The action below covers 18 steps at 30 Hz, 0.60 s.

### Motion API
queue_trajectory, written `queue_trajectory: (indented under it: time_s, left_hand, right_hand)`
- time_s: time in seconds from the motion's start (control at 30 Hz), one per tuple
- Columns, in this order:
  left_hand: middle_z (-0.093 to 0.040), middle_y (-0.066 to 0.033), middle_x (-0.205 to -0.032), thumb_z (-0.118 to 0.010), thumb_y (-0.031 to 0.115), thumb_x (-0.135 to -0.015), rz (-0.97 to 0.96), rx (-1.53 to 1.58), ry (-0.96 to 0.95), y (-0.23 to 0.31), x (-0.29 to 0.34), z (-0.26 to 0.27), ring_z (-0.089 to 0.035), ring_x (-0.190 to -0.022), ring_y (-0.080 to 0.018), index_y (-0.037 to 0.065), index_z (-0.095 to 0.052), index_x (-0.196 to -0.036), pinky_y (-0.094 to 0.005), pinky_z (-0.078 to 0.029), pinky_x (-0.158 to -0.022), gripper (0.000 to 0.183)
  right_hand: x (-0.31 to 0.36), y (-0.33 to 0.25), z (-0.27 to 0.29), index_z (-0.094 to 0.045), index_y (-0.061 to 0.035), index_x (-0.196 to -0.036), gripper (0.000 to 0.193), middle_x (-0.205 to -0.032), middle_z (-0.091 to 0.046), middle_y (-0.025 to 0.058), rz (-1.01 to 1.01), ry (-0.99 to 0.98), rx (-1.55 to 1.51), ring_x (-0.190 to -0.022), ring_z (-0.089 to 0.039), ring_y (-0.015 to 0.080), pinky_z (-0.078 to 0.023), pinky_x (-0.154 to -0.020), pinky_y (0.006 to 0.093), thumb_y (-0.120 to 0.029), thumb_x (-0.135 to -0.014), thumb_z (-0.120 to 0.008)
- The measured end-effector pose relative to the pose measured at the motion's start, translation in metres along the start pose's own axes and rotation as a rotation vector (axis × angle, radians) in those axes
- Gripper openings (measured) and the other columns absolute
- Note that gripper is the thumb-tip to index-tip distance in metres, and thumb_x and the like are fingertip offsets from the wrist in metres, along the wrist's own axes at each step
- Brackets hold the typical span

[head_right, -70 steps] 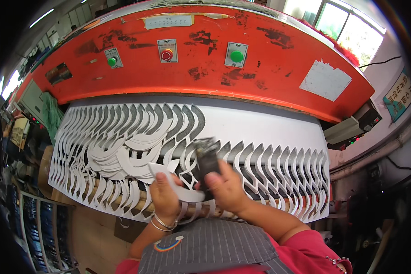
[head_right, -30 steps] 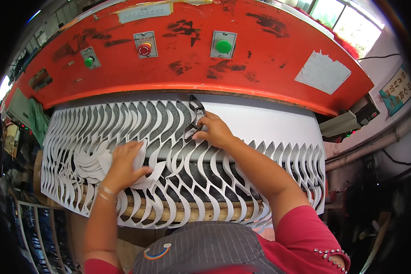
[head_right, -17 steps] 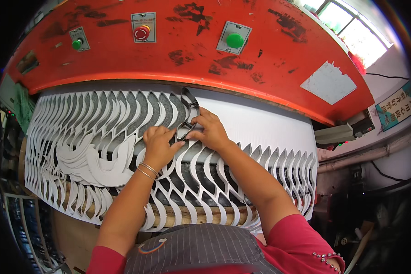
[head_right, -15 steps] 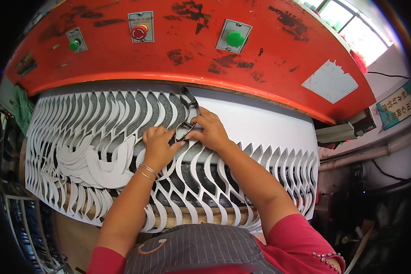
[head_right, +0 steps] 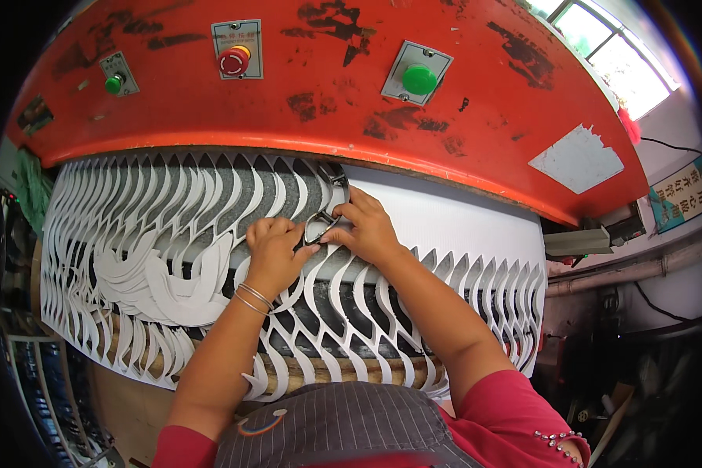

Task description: Using a die-cutting machine to cut shoe components from white material and packing the finished pieces.

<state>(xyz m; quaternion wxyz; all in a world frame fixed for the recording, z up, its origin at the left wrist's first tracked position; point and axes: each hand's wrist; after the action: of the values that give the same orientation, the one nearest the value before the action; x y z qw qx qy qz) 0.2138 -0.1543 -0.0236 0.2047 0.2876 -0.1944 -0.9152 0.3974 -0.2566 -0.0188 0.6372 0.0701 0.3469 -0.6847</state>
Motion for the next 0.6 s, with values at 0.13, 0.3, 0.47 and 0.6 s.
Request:
queue_trajectory:
  time_s: [0.13, 0.3, 0.47, 0.6]
  left_hand:
    - [-0.056, -0.0047, -0.096, -0.071, 0.035, -0.073, 0.026, -0.008, -0.057, 0.000, 0.000, 0.005, -0.044, -0.100, -0.0261, 0.006, -0.066, -0.107, -0.0423, -0.027, -0.094, 0.045]
    - [-0.053, -0.0214, -0.117, -0.075, 0.039, -0.071, 0.198, 0.215, -0.123, -0.022, -0.011, 0.055, -0.049, -0.112, -0.0373, 0.001, -0.050, -0.127, -0.0434, -0.038, -0.097, 0.072]
    - [-0.041, -0.0211, -0.137, -0.068, 0.034, -0.082, 0.382, 0.279, 0.571, -0.065, -0.036, 0.171, -0.042, -0.125, -0.0330, -0.003, -0.039, -0.135, -0.0396, -0.034, -0.103, 0.070]
    - [-0.035, -0.0213, -0.143, -0.058, 0.020, -0.087, 0.356, -0.079, 0.854, -0.102, -0.029, 0.219, -0.035, -0.132, -0.0323, -0.004, -0.033, -0.138, -0.0365, -0.030, -0.107, 0.061]
  right_hand:
    - [-0.015, -0.018, 0.023, -0.062, -0.0067, -0.102, 0.050, -0.115, -0.058, 0.0164, -0.169, -0.267, 0.022, -0.106, -0.054, 0.0351, -0.045, -0.087, 0.0390, -0.035, -0.065, -0.080]
    - [-0.036, -0.063, 0.090, -0.056, -0.0059, -0.109, 0.053, -0.088, -0.066, 0.0138, -0.203, 0.148, -0.099, -0.073, -0.065, 0.0220, -0.051, -0.068, 0.0325, -0.037, -0.072, -0.078]
    - [-0.064, -0.092, 0.142, -0.053, -0.0034, -0.091, 0.032, -0.070, -0.061, 0.0061, -0.235, 0.562, -0.296, -0.061, -0.056, 0.0105, -0.046, -0.059, 0.0231, -0.023, -0.078, -0.075]
    - [-0.057, -0.112, 0.144, -0.050, -0.0032, -0.085, 0.026, -0.058, -0.052, 0.0018, -0.327, 0.551, -0.134, -0.053, -0.046, 0.0059, -0.040, -0.049, 0.0223, -0.016, -0.081, -0.072]
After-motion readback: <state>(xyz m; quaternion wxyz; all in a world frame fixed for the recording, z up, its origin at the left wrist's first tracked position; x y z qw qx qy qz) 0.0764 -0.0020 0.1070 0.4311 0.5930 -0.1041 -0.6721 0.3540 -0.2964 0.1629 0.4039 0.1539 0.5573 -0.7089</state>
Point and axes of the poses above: each hand's wrist, its own x-axis away from the middle knuckle, its own z-axis out of the back of the hand, y = z × x
